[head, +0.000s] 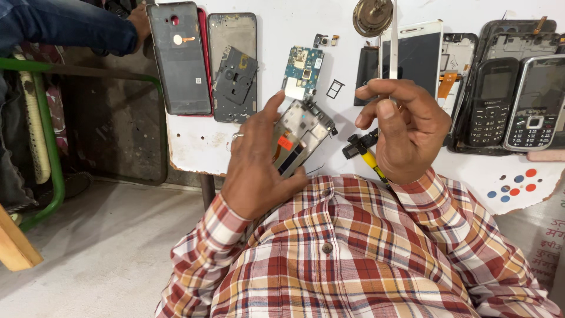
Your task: The person uses a plastic spudger to pry and remove a small component from a mobile phone motherboard. They then place the motherboard aside and use the spudger to lift and remove a metal bracket from the phone's internal frame.
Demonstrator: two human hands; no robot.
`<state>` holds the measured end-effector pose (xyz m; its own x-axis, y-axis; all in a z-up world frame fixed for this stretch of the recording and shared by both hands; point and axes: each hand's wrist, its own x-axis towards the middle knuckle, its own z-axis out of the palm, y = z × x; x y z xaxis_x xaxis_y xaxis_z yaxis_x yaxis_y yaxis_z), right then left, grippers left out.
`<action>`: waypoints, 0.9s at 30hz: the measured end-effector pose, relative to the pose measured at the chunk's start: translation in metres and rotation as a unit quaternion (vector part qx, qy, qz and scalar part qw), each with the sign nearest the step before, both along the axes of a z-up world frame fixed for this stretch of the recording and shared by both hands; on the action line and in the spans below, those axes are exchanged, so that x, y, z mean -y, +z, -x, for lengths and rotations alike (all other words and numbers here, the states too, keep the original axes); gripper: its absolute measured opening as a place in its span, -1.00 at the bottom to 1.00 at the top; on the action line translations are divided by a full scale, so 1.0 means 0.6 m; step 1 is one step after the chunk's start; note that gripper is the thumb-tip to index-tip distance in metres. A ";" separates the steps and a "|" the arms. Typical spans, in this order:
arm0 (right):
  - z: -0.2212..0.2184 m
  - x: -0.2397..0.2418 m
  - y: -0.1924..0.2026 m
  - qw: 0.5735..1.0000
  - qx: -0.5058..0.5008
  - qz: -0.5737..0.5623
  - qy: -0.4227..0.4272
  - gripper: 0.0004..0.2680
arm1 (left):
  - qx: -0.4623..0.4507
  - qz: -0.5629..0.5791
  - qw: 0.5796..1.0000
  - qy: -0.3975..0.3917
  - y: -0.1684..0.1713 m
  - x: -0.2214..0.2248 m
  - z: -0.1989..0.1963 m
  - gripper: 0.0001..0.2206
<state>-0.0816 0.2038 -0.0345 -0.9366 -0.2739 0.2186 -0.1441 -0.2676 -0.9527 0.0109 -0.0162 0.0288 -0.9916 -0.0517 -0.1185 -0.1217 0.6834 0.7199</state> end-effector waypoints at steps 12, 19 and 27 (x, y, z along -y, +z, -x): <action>0.011 0.000 0.091 0.868 -0.228 -0.437 0.056 -0.94 | 0.112 -0.061 0.991 -0.042 0.038 0.049 -0.008 -0.14; -0.001 0.005 0.092 0.782 -0.309 -0.535 0.079 -0.88 | 0.198 -0.088 0.975 -0.042 0.045 0.087 -0.021 -0.14; -0.001 0.024 0.079 0.741 -0.339 -0.572 0.098 -0.91 | 0.170 -0.147 0.973 -0.058 0.003 0.097 -0.038 -0.14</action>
